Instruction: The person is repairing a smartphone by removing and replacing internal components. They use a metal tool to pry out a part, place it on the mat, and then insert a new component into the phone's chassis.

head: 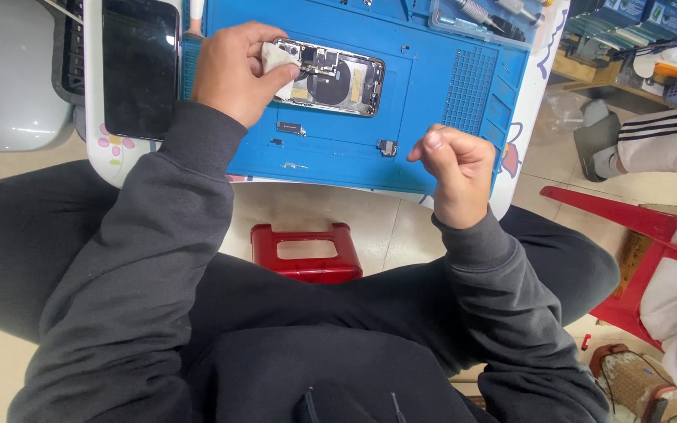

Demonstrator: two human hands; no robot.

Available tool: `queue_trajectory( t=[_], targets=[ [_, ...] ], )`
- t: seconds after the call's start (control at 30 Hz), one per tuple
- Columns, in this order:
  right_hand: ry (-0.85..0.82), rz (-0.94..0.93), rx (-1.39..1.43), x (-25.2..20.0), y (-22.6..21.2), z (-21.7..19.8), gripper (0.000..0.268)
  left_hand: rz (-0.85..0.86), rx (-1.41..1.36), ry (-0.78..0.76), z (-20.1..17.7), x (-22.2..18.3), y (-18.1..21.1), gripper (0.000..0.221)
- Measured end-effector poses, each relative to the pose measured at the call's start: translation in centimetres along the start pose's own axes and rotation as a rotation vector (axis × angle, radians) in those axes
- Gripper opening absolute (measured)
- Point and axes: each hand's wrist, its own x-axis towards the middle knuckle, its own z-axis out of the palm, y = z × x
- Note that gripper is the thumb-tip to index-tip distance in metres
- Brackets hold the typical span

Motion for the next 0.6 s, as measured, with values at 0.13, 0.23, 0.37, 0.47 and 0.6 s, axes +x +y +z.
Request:
queue_trajectory(
  t=[0.13,0.23,0.37,0.47,0.6],
  targets=[
    [0.111,0.048,0.091,0.8,-1.3,-0.1,0.072,0.007,0.029,0.012,0.4,0.2,-0.1,0.042],
    [0.039,0.167,0.37,1.3,-2.5,-0.5,0.076,0.018,0.119,0.043,0.8,0.3,-0.5,0.042],
    [0.005,0.115,0.467,1.1,-2.7,-0.6,0.051,0.058,0.158,0.101,1.7,0.2,-1.2,0.04],
    [0.002,0.07,0.463,1.0,-2.9,-0.4,0.042,0.101,0.127,0.144,1.7,0.0,-0.9,0.04],
    [0.03,0.083,0.291,2.0,-2.7,-0.8,0.008,0.109,0.171,0.187,1.4,-0.4,0.1,0.039]
  ],
)
